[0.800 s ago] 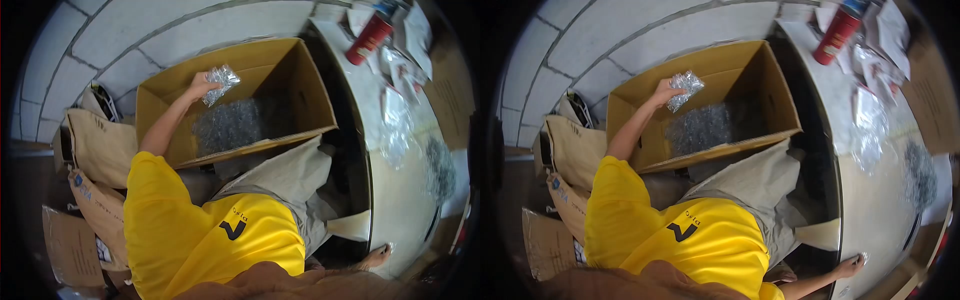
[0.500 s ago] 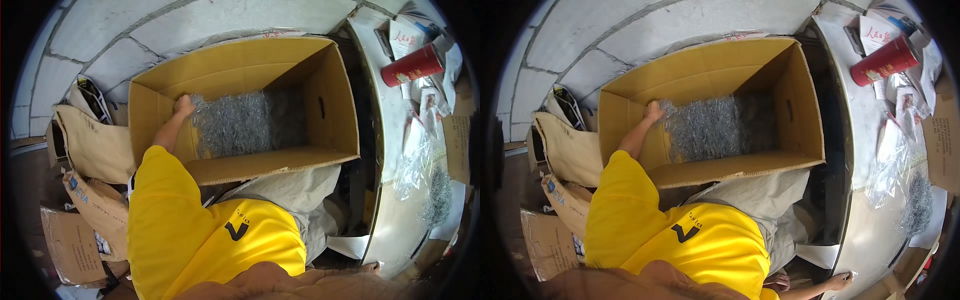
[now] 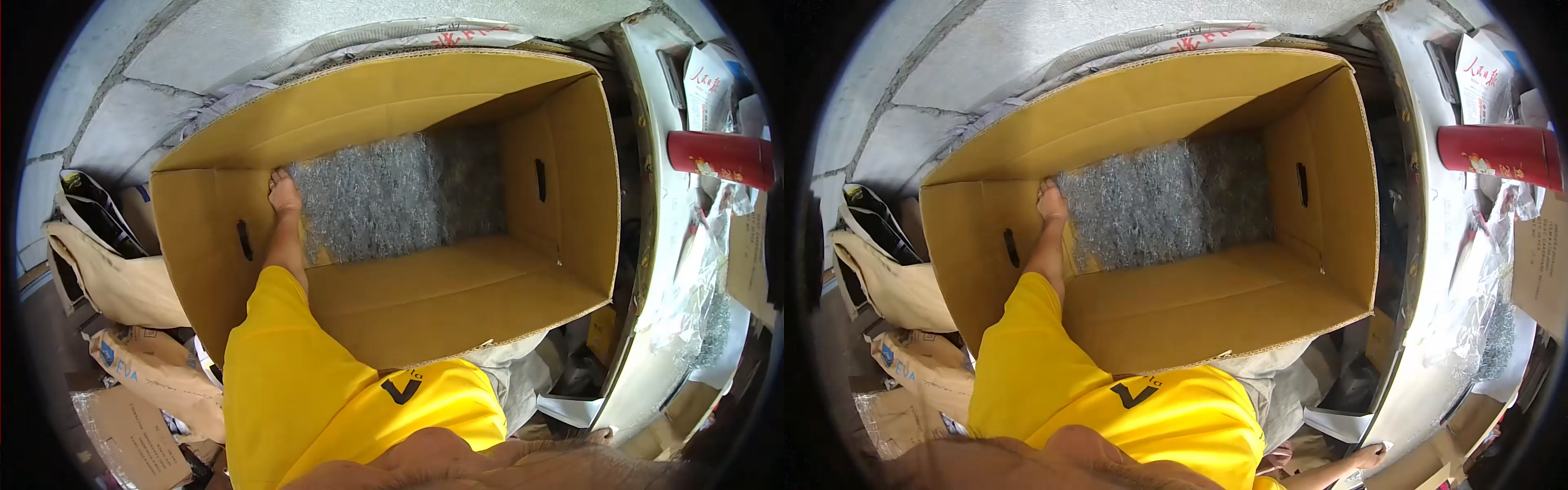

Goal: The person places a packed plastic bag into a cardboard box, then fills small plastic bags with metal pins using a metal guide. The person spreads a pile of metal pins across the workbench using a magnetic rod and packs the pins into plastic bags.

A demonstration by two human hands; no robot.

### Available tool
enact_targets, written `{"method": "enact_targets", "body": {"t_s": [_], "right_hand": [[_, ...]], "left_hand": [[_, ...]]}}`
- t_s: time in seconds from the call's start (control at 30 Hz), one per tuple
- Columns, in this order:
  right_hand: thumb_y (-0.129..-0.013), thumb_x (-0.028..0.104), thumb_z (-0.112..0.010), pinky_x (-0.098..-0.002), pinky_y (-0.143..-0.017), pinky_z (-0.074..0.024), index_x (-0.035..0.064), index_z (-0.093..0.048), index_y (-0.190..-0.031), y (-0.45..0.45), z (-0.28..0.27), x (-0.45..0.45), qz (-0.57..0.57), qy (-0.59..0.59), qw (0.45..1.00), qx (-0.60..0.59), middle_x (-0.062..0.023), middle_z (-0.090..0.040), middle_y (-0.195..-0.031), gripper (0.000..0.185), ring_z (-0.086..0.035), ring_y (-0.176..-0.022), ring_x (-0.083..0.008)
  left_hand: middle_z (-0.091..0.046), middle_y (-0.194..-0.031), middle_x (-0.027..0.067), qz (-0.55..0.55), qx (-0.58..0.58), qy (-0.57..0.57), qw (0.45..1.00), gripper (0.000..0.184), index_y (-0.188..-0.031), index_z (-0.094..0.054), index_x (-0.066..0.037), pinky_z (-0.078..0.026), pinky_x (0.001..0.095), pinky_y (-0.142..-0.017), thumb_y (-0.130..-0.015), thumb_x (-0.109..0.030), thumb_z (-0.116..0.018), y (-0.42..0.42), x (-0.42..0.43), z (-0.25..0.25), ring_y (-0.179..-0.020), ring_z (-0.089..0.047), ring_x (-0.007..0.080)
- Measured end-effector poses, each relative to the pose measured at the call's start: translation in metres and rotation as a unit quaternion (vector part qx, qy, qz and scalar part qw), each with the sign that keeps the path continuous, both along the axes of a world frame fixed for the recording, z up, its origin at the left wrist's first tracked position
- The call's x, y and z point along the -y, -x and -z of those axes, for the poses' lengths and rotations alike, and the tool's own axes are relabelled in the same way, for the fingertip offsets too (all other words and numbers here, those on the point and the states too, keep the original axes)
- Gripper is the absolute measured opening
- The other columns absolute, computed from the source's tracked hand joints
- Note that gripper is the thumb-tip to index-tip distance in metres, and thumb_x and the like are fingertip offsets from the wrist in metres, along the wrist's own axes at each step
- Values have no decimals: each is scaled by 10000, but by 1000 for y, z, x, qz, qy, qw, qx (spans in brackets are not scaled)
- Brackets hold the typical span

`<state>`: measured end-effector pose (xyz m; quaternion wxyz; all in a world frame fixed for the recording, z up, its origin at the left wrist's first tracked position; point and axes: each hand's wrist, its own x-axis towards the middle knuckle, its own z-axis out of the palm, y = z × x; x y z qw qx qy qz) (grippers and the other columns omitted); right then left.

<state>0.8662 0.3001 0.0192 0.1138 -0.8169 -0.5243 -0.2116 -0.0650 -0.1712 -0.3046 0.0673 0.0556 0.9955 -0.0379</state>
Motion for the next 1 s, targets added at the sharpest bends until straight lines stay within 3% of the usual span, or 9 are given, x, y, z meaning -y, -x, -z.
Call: {"method": "enact_targets", "body": {"t_s": [0.17,0.2,0.47,0.53,0.63,0.77,0.87,0.93,1.0], "right_hand": [[-864,288,-543,-379,-865,-476,57,-728,-999,-5,4,2,23,-19,999,-29,-126,-697,-1023,326,-643,-957,-293],[-859,292,-536,-375,-855,-483,79,-741,-969,1,2,3,33,-23,999,-33,-113,-703,-1011,315,-649,-941,-285],[-854,314,-565,-381,-861,-486,68,-739,-969,11,4,8,49,-48,996,-59,-119,-705,-1000,323,-650,-944,-287],[-853,312,-566,-384,-870,-482,64,-736,-978,6,6,9,15,-59,997,-44,-122,-704,-1009,326,-648,-956,-291],[-853,302,-566,-385,-882,-478,63,-732,-994,27,-2,12,27,-30,999,-22,-122,-701,-1026,324,-646,-971,-289],[-854,309,-567,-390,-875,-480,73,-733,-999,29,4,10,24,-24,999,-39,-126,-698,-1033,323,-647,-966,-300],[-858,319,-548,-390,-874,-481,89,-736,-1002,31,7,9,23,-44,998,-41,-129,-697,-1033,330,-647,-966,-304],[-867,313,-548,-396,-867,-485,76,-734,-1002,37,6,10,10,-44,997,-57,-141,-696,-1032,330,-648,-964,-309],[-872,290,-562,-399,-863,-487,63,-730,-1003,51,4,12,-6,-58,995,-81,-154,-694,-1032,312,-649,-962,-312]], "left_hand": [[-480,-1212,170,-91,-40,-52,994,548,-1213,-437,-17,-473,454,-929,-749,-112,-713,-38,-28,10,-1147,-490,380],[-455,-1241,168,-107,0,-54,993,563,-1238,-415,-25,-458,456,-948,-764,-116,-704,-39,-34,4,-1175,-463,376],[-449,-1266,167,-162,-34,-123,978,625,-1308,-397,-59,-422,460,-984,-766,-152,-694,-43,-69,11,-1189,-449,381],[-389,-1370,182,-219,-8,-183,958,702,-1357,-365,-62,-368,460,-1045,-751,-188,-695,-45,-69,2,-1269,-385,390],[-299,-1470,195,-160,-31,-184,969,791,-1406,-319,-57,-305,457,-1097,-732,-221,-699,-54,-68,-19,-1350,-290,393],[-213,-1526,194,-39,-4,-177,983,837,-1448,-272,-78,-279,457,-1113,-744,-245,-692,-49,-35,2,-1396,-206,394],[-321,-1473,220,24,-56,-230,971,759,-1431,-334,-68,-303,450,-1094,-783,-271,-671,-31,-23,-14,-1364,-297,374],[-525,-1287,253,-86,16,-382,920,481,-1245,-555,-29,-360,458,-1036,-840,-277,-631,-3,-22,-34,-1245,-461,370],[-676,-969,207,-63,37,-312,947,288,-992,-669,6,-493,412,-849,-876,-244,-587,32,-16,-51,-934,-646,315]]}}
